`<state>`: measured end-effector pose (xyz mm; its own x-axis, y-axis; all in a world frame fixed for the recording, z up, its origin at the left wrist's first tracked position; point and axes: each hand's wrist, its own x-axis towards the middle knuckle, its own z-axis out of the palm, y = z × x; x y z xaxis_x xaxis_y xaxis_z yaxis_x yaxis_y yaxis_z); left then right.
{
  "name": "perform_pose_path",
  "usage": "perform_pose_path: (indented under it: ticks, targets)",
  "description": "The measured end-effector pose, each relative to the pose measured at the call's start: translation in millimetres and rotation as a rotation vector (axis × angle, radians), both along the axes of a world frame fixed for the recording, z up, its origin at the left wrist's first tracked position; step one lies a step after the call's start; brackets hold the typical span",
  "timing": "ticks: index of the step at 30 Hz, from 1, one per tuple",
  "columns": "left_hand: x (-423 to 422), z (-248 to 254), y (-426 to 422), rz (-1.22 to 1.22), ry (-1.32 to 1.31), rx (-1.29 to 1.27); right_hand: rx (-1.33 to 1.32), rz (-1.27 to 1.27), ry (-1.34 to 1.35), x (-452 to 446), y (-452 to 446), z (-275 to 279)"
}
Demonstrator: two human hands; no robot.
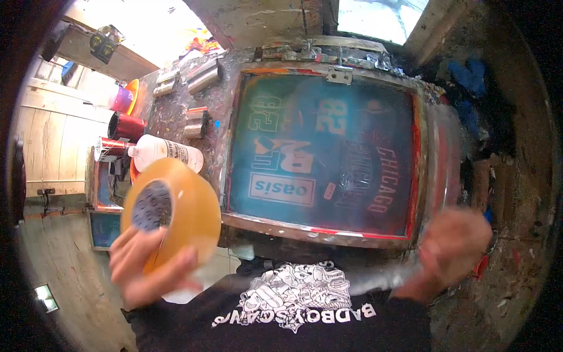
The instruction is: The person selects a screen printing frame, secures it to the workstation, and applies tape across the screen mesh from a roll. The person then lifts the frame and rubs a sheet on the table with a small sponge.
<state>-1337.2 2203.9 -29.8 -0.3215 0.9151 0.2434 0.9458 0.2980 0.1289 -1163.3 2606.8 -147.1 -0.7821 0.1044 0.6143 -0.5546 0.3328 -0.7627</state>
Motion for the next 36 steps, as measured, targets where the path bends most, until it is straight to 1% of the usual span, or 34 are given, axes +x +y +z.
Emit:
perform_pose_path:
  ticks: [1,2,4,6,7,8,10,12,13,14,15,16,17,18,19,20,21,22,23,25,26,28,29,31,33,34,35,36]
  targets:
    - [4.4,5.7,-2.4,-0.106,0.108,0.086,-0.024,-0.022,0.090,27.4,-2.4,6.0]
    - [-0.7,-24.5,8.7,-0.218,0.449,0.622,-0.052,-0.020,0.147,46.4,-4.6,11.1]
    - [9.1,34.7,5.0,-0.284,0.141,0.148,-0.106,0.007,0.190,62.6,-4.3,23.9]
    - [5.9,42.5,9.1,-0.333,0.138,0.147,-0.105,0.128,0.162,72.5,0.0,34.8]
    - [4.9,43.6,10.8,-0.369,0.124,0.137,-0.096,0.120,0.165,78.4,-0.6,32.5]
    - [4.5,43.3,11.4,-0.375,0.121,0.146,-0.142,0.071,0.147,85.7,-2.8,25.6]
    - [5.0,41.8,10.8,-0.353,0.134,0.151,-0.401,-0.261,-0.022,77.5,-30.2,2.1]
    - [0.8,39.7,10.6,-0.360,0.083,0.167,-0.619,-0.356,-0.259,50.2,-50.3,-34.8]
    - [0.2,38.3,8.9,-0.351,0.050,0.178,-0.616,-0.141,-0.332,30.7,-38.1,-46.8]
    - [5.1,35.4,8.9,-0.341,0.062,0.175,-0.614,-0.127,-0.325,27.5,-32.2,-50.2]
    - [13.6,29.0,11.8,-0.125,-0.025,0.246,-0.381,-0.239,-0.482,31.1,-26.9,-52.9]
    - [-2.4,12.8,17.1,-0.225,0.040,0.338,-0.144,-0.368,-0.637,38.2,-25.5,-53.4]
    - [-19.2,-2.4,24.5,-0.320,0.116,0.427,-0.149,-0.398,-0.645,39.9,-27.7,-38.9]
    - [-15.9,-10.6,36.1,-0.108,0.034,0.294,0.057,-0.439,-0.734,33.9,-27.6,-14.6]
    - [-18.3,-20.6,60.1,0.089,-0.016,0.257,0.265,-0.474,-0.822,27.0,-28.6,4.2]
    - [-47.7,-61.2,68.9,0.025,0.095,0.261,0.263,-0.501,-0.830,23.2,-30.6,13.2]
    - [-70.5,-91.5,94.2,-0.028,0.018,0.379,0.322,-0.511,-0.794,19.2,-33.4,20.6]
    - [-90.9,-127.7,112.3,0.002,0.085,0.381,0.381,-0.515,-0.756,14.6,-36.5,25.7]
    - [-111.1,-163.9,130.2,0.033,0.153,0.383,0.380,-0.529,-0.757,9.6,-38.5,28.1]
    - [-146.0,-236.7,158.7,0.110,0.268,0.391,0.485,-0.470,-0.669,-1.2,-42.5,31.3]
    - [-147.8,-260.2,163.4,0.097,0.268,0.395,0.482,-0.483,-0.669,-6.2,-46.6,33.3]
    - [-155.6,-286.0,177.4,0.233,0.245,0.276,0.600,-0.462,-0.602,-19.4,-54.8,35.7]
    - [-158.7,-289.3,186.7,0.210,0.249,0.277,0.590,-0.483,-0.603,-25.6,-57.7,35.7]
    - [-158.4,-299.1,205.7,0.360,0.350,0.595,0.644,-0.440,-0.522,-35.4,-62.1,34.2]
    - [-119.7,-259.9,219.7,0.338,0.166,0.769,0.602,-0.456,-0.505,-45.3,-65.3,28.1]
    - [-87.1,-231.4,215.5,0.149,-0.127,0.708,0.567,-0.465,-0.474,-49.3,-64.7,23.6]
    - [-54.4,-203.0,211.3,0.012,-0.437,0.639,0.562,-0.469,-0.474,-50.7,-63.2,18.5]
    - [-49.2,-200.3,208.0,-0.109,-0.617,0.564,0.464,-0.514,-0.498,-51.3,-61.0,12.9]
